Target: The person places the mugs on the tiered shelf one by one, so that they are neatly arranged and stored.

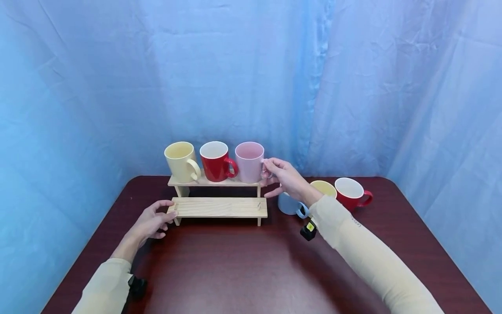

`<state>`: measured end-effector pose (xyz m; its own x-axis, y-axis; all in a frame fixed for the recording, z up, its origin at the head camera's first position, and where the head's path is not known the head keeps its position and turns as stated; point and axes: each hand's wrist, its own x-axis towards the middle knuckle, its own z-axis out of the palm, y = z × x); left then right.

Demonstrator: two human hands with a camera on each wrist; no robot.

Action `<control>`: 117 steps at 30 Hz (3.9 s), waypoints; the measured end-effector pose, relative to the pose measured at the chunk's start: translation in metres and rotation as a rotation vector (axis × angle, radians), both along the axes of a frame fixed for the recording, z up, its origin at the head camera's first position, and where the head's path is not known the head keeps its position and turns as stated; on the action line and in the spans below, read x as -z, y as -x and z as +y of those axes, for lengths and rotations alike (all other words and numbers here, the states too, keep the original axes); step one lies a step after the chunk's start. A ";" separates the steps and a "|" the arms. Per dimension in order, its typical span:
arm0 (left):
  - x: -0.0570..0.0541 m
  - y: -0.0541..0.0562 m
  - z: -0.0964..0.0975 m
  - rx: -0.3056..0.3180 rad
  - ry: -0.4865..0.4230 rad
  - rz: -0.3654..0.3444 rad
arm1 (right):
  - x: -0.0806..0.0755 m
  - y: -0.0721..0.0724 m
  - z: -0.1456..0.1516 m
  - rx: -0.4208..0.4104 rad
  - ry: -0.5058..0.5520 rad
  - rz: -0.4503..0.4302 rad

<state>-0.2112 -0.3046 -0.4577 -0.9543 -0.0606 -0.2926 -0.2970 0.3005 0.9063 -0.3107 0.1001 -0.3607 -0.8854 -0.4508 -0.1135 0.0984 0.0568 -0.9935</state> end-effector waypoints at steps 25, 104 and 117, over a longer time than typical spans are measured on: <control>-0.003 -0.003 0.002 0.007 -0.004 -0.004 | -0.014 -0.004 0.056 -0.016 -0.227 0.173; 0.002 0.001 0.002 -0.003 -0.001 0.000 | 0.079 -0.055 0.304 0.008 0.083 -0.075; 0.000 -0.001 -0.002 0.021 -0.039 0.004 | -0.009 -0.085 0.286 -0.116 0.254 0.029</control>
